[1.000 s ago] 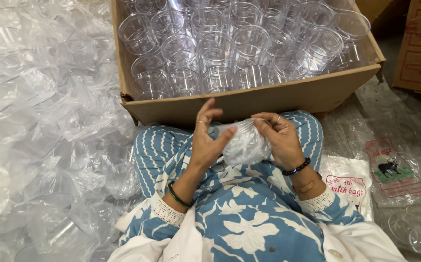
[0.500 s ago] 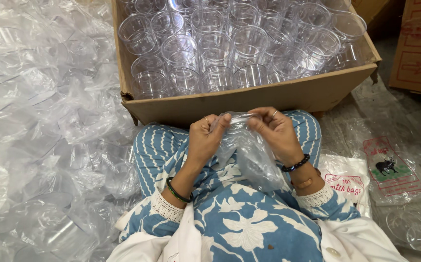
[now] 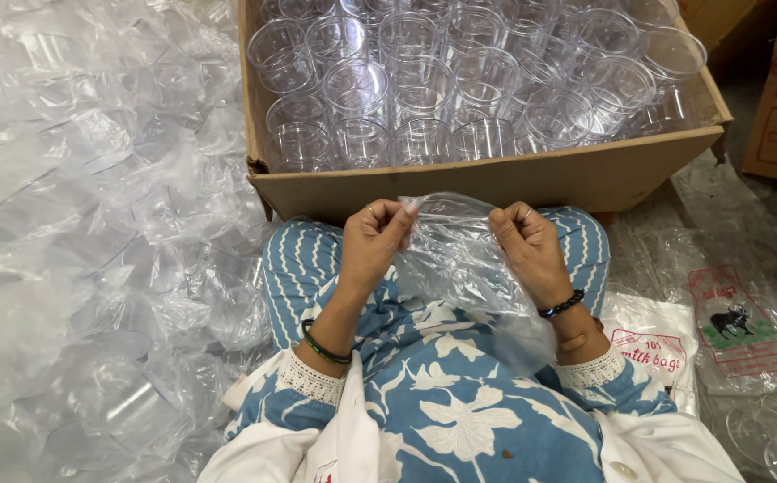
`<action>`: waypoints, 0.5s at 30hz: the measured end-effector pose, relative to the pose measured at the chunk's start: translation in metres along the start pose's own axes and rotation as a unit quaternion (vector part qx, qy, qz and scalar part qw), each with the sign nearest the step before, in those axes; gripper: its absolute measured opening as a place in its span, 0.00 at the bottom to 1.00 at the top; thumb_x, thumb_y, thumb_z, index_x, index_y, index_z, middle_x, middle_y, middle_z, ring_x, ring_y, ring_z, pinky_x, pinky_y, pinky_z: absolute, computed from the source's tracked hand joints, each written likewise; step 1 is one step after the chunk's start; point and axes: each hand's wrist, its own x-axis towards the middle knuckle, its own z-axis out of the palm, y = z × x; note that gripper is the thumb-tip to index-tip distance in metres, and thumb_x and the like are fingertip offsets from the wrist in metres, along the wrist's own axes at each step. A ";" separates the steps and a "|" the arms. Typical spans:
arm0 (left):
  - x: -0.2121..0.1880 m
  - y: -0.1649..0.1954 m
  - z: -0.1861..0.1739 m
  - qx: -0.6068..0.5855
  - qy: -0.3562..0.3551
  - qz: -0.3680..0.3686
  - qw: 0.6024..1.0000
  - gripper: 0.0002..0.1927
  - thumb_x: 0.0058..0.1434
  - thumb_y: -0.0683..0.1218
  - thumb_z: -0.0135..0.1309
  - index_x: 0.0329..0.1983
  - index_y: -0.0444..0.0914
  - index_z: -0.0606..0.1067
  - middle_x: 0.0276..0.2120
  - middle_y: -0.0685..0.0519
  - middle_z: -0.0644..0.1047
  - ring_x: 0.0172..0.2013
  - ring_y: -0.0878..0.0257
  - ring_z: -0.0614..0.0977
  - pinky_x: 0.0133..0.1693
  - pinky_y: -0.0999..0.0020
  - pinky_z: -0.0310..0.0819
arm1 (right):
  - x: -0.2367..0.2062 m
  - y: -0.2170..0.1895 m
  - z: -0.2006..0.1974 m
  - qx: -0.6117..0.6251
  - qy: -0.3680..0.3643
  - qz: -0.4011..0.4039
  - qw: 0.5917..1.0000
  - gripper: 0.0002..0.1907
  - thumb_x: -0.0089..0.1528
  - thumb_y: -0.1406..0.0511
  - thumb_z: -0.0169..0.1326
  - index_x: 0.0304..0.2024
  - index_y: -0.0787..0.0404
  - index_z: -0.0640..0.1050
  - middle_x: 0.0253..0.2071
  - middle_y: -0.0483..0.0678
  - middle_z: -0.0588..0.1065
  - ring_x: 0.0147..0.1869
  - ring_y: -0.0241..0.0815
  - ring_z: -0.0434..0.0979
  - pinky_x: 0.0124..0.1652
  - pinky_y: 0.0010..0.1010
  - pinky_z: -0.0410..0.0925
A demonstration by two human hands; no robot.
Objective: The person sits on the floor in front of a cardboard box filled with clear plastic cups. They take plastic bags, open them, insert a cup into each bag, and place the bagged cups back into the box, repeating this for many cups.
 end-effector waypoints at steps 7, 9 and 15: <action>0.004 0.013 -0.010 0.060 0.040 0.062 0.995 0.12 0.68 0.50 0.58 0.38 0.36 0.80 0.24 0.63 0.75 0.24 0.77 0.72 0.26 0.80 0.64 | -0.007 -0.012 -0.032 -0.073 -0.140 0.160 0.974 0.16 0.58 0.65 0.62 0.48 0.61 0.80 0.29 0.37 0.75 0.27 0.23 0.68 0.25 0.16 0.60; 0.007 0.011 -0.027 0.089 0.069 0.099 0.989 0.12 0.69 0.51 0.57 0.40 0.37 0.80 0.24 0.64 0.73 0.25 0.78 0.71 0.27 0.81 0.64 | -0.012 -0.014 -0.050 -0.113 -0.241 0.154 0.951 0.15 0.59 0.66 0.63 0.47 0.65 0.81 0.35 0.39 0.78 0.36 0.24 0.73 0.35 0.18 0.67; -0.011 -0.018 -0.091 0.275 0.160 -0.013 0.948 0.16 0.70 0.53 0.59 0.39 0.34 0.81 0.24 0.55 0.74 0.26 0.70 0.70 0.29 0.72 0.64 | -0.015 -0.004 -0.083 -0.089 -0.090 0.109 0.986 0.08 0.65 0.67 0.62 0.43 0.65 0.80 0.37 0.41 0.77 0.39 0.28 0.73 0.38 0.21 0.67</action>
